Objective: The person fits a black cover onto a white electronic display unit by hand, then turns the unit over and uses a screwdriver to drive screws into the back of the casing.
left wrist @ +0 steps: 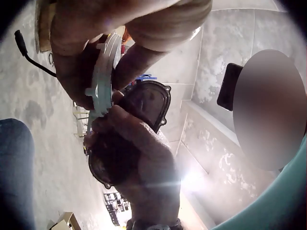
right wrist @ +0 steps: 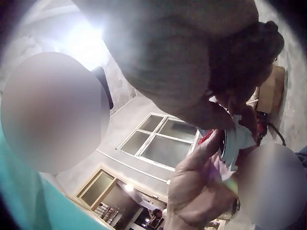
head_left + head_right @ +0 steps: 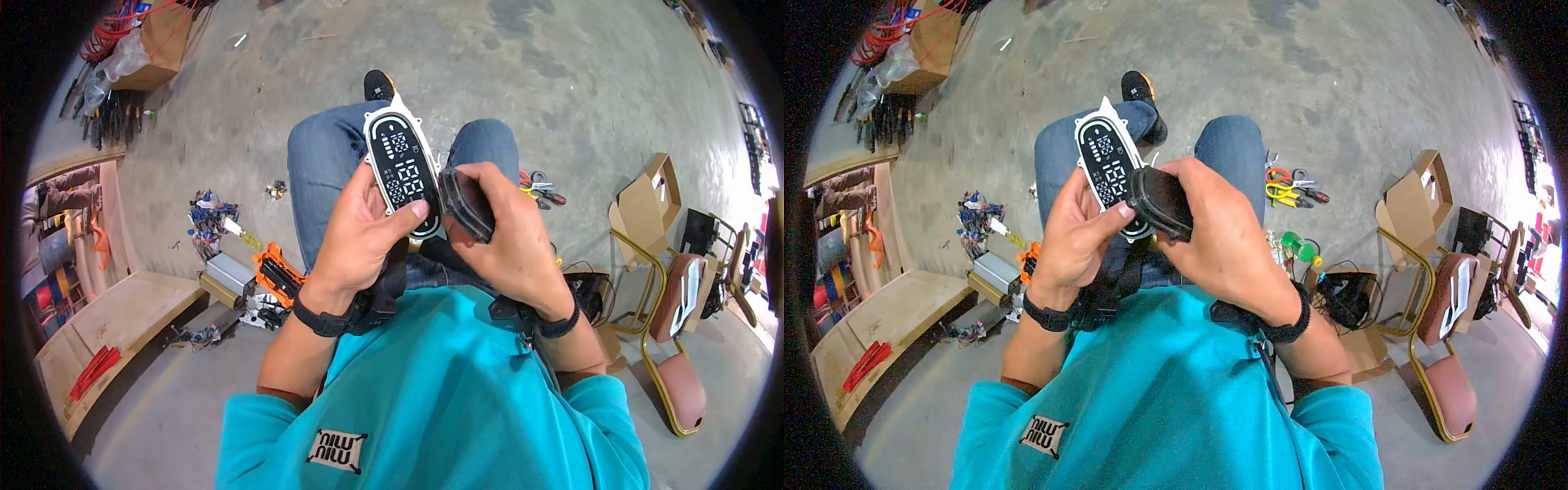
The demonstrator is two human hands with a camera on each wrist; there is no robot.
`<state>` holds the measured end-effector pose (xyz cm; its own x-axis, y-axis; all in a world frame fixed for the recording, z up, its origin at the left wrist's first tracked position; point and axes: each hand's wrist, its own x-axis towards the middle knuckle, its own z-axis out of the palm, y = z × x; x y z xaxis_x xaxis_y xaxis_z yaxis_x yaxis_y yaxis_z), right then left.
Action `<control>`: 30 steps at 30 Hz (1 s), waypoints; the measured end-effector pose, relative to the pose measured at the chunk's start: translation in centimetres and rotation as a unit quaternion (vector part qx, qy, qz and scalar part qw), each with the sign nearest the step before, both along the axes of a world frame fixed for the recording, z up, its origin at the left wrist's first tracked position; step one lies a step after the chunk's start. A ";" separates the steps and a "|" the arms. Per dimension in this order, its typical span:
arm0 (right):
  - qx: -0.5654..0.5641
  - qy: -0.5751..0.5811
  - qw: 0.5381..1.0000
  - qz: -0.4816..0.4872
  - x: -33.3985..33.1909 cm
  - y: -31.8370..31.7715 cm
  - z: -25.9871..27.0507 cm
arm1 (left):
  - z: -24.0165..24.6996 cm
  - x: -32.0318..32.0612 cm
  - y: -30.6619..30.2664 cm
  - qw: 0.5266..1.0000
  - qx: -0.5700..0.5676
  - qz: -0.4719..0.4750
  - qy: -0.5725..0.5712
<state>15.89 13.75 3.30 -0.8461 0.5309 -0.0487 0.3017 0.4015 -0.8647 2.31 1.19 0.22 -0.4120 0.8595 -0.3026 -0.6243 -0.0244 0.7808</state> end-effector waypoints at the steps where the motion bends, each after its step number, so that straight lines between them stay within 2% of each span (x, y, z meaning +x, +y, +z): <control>1: 0.019 0.009 1.000 -0.003 0.0 -0.2 -0.1 | 0.0 0.0 0.0 1.000 0.001 -0.001 0.001; 8: 0.154 0.015 0.988 -0.019 0.4 -0.8 0.4 | 0.8 -0.1 0.3 1.000 0.014 0.006 -0.016; 21: 0.184 0.075 0.979 -0.048 0.5 -0.7 -0.3 | 1.0 0.0 0.4 0.999 0.021 0.001 -0.028; 27: 0.116 0.089 0.988 -0.050 0.3 -1.5 -0.1 | 1.1 0.1 0.4 0.998 0.018 0.010 -0.052; 30: 0.100 0.087 0.991 -0.016 0.4 -1.5 -0.1 | 0.8 0.0 0.4 0.999 0.016 -0.003 -0.051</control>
<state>16.30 12.21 3.22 -0.8148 0.5420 0.2060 0.1701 0.5631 -0.8087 2.32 1.55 1.01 -0.3756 0.8716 -0.3149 -0.7014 -0.0452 0.7113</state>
